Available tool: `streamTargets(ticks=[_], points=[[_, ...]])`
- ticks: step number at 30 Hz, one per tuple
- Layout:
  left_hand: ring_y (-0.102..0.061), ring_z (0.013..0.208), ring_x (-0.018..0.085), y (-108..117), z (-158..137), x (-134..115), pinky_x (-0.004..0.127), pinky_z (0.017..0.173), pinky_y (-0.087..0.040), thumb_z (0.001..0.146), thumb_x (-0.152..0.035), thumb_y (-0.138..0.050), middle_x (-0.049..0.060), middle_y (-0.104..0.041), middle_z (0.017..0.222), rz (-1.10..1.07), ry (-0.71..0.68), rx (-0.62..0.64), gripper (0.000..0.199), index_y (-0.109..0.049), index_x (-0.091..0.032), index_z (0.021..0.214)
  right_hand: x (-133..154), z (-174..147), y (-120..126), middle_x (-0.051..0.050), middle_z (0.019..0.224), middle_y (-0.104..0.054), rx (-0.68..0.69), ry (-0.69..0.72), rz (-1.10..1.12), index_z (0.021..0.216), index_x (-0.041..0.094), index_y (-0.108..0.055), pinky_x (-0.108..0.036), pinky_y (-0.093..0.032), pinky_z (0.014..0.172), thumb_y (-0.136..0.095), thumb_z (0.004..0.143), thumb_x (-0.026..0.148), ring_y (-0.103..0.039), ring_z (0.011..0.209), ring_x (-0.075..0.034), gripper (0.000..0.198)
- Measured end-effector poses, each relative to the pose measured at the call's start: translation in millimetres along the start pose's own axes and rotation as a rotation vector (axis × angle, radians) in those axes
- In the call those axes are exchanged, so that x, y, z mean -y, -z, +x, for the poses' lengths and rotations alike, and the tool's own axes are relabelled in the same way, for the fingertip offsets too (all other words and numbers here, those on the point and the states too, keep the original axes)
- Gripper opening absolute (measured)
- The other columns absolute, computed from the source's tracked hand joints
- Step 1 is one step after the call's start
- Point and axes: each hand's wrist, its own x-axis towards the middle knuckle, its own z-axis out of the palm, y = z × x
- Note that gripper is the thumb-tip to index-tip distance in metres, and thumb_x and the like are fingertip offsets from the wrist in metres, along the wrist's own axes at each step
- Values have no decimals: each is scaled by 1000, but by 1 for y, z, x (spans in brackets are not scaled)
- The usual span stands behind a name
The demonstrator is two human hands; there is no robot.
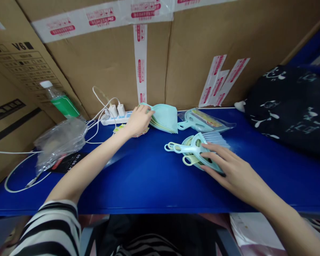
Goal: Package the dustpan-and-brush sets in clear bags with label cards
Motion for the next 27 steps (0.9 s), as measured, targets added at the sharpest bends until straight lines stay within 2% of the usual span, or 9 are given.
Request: streamTargets(ticks=[4,8,14,18,21,24,25,27], points=[[-59,111,26,0,-37,-32,41,94,-47,101,-33,-38,16,-62,121,-235,-223,82,41,-51,-11,133,4,5,-3,-14,115,-69,7,-72,50,100,21,-64,-41,-58,81,-38,99,39,-67,104,-28,32],[-62,108,24,0,-63,-51,38,92,-49,101,-40,-37,14,-63,122,-329,-314,179,46,-42,-13,139,2,7,-2,-15,117,-68,57,-66,94,101,21,-64,-43,-57,83,-35,99,45,-65,109,-29,38],[-60,114,26,2,-87,-47,41,95,-48,99,-29,-43,16,-58,131,-284,-312,252,46,-38,-15,143,-3,7,6,-16,120,-66,168,-115,174,102,21,-62,-44,-56,83,-31,97,55,-65,107,-30,46],[-58,118,26,0,-105,-39,42,98,-46,98,-26,-42,15,-58,132,-317,-283,241,45,-39,-18,142,-5,17,12,-18,108,-68,188,-190,198,97,20,-58,-43,-56,79,-29,98,52,-67,97,-30,43],[-57,121,25,-2,-112,-36,41,99,-46,99,-25,-39,14,-58,133,-355,-278,231,42,-40,-19,141,-20,37,15,-17,99,-69,204,-242,198,94,21,-57,-42,-54,78,-31,96,42,-67,91,-29,34],[-55,124,25,-3,-114,-35,41,100,-45,100,-25,-38,14,-58,134,-368,-288,229,41,-43,-18,140,-45,64,11,-17,96,-70,288,-338,130,88,19,-60,-39,-52,73,-38,90,31,-67,88,-27,25],[-55,124,25,-3,-114,-35,41,101,-44,100,-25,-38,14,-58,135,-369,-294,228,40,-43,-17,139,-54,74,6,-15,92,-71,360,-362,112,86,19,-61,-37,-51,68,-42,89,29,-67,82,-26,22],[-54,126,26,-3,-115,-36,41,103,-43,100,-25,-37,15,-57,135,-364,-296,226,40,-45,-16,138,-67,90,-6,-10,71,-70,399,-371,106,71,20,-61,-32,-46,55,-52,83,28,-65,64,-22,17]])
